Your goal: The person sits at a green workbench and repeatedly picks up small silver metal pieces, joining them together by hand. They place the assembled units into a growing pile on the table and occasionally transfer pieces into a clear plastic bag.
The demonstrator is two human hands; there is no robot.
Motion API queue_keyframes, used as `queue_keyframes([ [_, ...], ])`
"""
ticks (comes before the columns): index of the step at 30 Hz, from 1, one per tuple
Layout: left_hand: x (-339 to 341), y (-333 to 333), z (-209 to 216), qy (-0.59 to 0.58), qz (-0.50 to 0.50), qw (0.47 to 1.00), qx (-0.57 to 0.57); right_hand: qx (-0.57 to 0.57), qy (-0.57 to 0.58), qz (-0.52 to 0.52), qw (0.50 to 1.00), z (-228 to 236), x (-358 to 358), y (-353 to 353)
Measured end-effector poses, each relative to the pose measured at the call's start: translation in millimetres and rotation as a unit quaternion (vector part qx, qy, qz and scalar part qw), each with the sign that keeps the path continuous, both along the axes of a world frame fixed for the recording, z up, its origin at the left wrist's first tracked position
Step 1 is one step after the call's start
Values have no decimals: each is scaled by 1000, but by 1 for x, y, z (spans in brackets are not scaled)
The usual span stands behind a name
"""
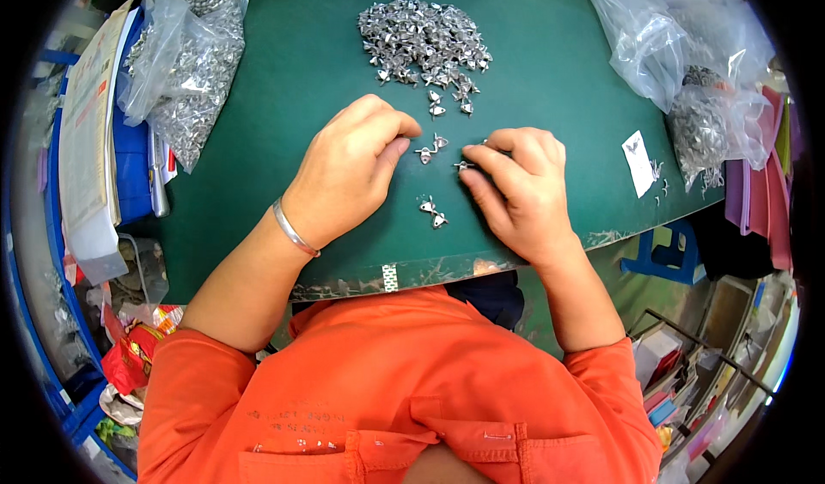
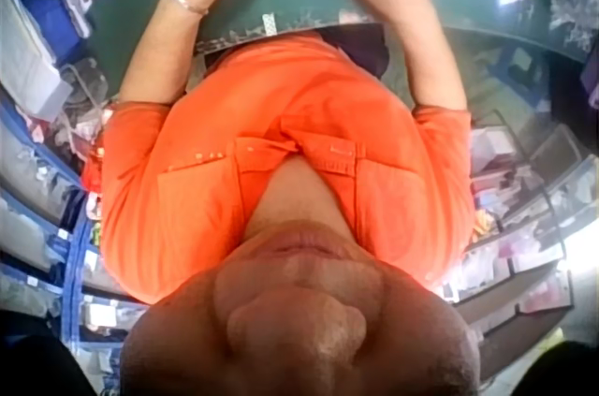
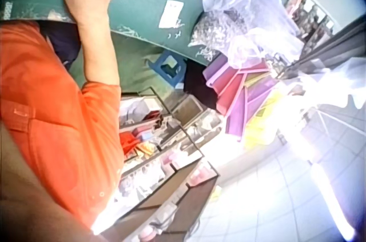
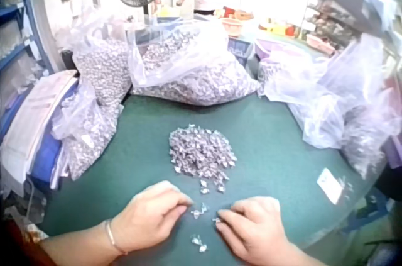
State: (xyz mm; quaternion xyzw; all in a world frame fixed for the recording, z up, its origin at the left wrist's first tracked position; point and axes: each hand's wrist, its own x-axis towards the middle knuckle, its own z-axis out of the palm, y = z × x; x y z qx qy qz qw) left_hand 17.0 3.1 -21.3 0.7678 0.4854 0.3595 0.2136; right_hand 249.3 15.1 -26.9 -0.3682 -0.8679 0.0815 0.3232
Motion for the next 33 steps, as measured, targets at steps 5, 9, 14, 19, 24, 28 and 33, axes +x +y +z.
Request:
queue_keyframes([
  [5,16,-9,6,-65,-63,996,1,-12,32,40,999,0,0,-3],
  [9,20,-16,3,-99,-91,990,-41,-137,114,70,982,3,0,-15],
  [14,8,-8,9,-77,10,997,-25,-106,119,-77,984,6,18,-2],
  [19,-14,-2,7,4,58,997,-47,-56,-16,-88,994,2,1,9],
  [24,-12,2,0,0,77,996,-33,-72,48,-59,994,-7,4,3],
  [28,-11,1,0,-36,93,995,-28,-102,26,10,994,6,4,-4],
  [33,-9,-1,8,-38,67,997,-9,-129,84,-84,984,9,24,-8],
])
